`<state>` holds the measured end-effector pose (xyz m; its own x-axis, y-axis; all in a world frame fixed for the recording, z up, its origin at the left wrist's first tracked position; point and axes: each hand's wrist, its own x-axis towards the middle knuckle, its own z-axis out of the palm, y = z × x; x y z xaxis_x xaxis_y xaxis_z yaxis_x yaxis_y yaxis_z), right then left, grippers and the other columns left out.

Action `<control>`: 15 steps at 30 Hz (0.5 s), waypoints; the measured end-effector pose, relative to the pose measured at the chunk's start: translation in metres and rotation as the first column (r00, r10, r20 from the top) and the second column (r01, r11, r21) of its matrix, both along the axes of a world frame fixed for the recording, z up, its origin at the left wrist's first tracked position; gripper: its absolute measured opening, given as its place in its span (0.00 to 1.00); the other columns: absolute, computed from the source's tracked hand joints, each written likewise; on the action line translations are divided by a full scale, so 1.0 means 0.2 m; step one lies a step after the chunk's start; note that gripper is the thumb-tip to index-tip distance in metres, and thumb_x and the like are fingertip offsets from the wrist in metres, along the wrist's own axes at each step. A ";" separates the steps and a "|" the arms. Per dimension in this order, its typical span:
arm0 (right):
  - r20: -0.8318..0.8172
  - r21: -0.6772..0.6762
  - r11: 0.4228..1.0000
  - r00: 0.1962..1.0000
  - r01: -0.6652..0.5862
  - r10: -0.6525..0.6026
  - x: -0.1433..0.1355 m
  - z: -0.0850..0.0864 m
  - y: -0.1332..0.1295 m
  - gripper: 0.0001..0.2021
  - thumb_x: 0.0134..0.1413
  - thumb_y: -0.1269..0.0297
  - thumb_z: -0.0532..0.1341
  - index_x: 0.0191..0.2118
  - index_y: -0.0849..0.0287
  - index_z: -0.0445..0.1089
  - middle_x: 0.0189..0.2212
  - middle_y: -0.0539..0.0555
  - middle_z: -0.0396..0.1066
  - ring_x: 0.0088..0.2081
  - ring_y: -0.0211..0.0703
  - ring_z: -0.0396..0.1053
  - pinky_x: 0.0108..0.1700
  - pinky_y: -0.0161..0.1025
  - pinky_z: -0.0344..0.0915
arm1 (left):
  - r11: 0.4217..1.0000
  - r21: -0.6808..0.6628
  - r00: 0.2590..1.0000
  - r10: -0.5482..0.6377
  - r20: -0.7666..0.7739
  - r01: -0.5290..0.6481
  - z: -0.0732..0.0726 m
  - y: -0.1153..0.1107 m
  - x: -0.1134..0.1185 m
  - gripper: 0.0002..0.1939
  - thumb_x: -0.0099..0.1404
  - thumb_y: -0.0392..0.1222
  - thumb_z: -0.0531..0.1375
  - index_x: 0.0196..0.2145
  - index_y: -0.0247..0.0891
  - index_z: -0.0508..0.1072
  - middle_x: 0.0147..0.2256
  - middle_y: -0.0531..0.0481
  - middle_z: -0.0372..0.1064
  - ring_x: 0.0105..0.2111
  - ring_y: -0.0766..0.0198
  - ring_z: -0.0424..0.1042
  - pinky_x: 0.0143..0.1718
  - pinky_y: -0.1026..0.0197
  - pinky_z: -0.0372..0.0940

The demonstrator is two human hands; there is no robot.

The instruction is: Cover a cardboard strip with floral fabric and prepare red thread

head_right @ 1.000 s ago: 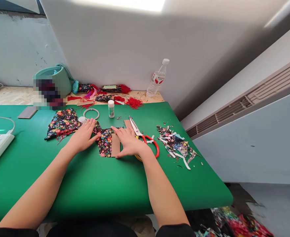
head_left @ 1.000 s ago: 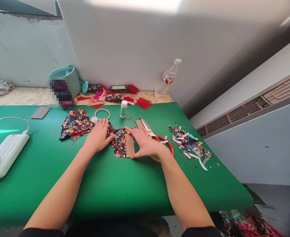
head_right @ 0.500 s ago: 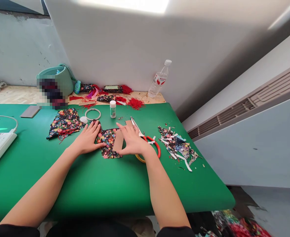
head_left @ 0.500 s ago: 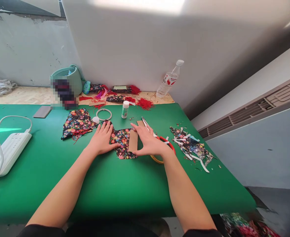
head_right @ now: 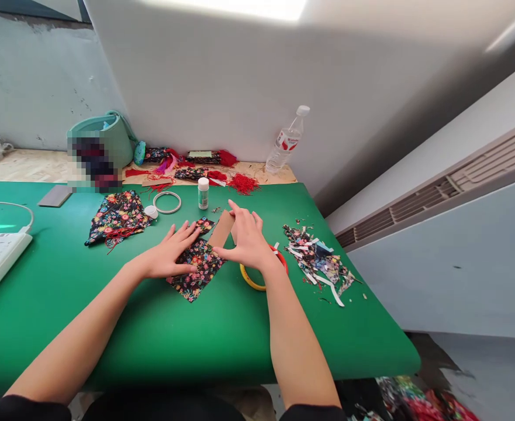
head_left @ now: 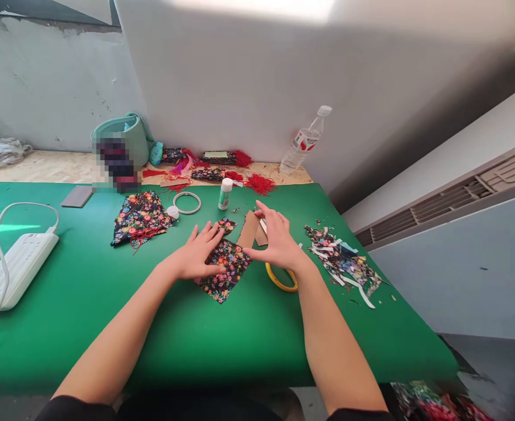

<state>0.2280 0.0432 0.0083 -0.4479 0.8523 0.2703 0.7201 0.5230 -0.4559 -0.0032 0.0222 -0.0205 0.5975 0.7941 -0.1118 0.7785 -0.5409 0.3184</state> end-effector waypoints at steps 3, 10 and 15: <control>-0.003 0.015 1.000 1.000 0.004 -0.004 0.00 0.00 0.00 0.49 0.42 0.48 0.64 0.65 0.52 0.35 0.50 0.60 0.59 0.56 0.58 0.56 0.60 0.61 0.41 | 0.912 0.096 0.917 0.399 0.016 -0.399 -0.02 -0.07 0.11 0.44 0.65 0.62 0.43 0.65 0.22 0.38 0.65 0.29 0.31 0.65 0.43 0.31 0.62 0.41 0.35; -0.007 0.022 1.000 1.000 0.016 -0.016 0.01 0.01 0.00 0.48 0.43 0.49 0.63 0.65 0.53 0.35 0.50 0.60 0.59 0.56 0.57 0.57 0.60 0.61 0.40 | 0.958 0.174 0.971 0.236 -0.035 -0.227 -0.11 -0.11 0.22 0.49 0.59 0.67 0.51 0.64 0.25 0.47 0.65 0.30 0.33 0.65 0.44 0.32 0.63 0.41 0.32; -0.006 0.031 1.000 1.000 -0.001 0.002 0.02 0.01 0.00 0.49 0.42 0.49 0.63 0.65 0.52 0.33 0.52 0.60 0.58 0.56 0.59 0.56 0.59 0.61 0.44 | 0.975 0.073 0.976 -0.214 0.041 0.211 -0.03 0.04 0.00 0.50 0.53 0.69 0.55 0.65 0.41 0.45 0.66 0.41 0.35 0.65 0.47 0.33 0.62 0.38 0.28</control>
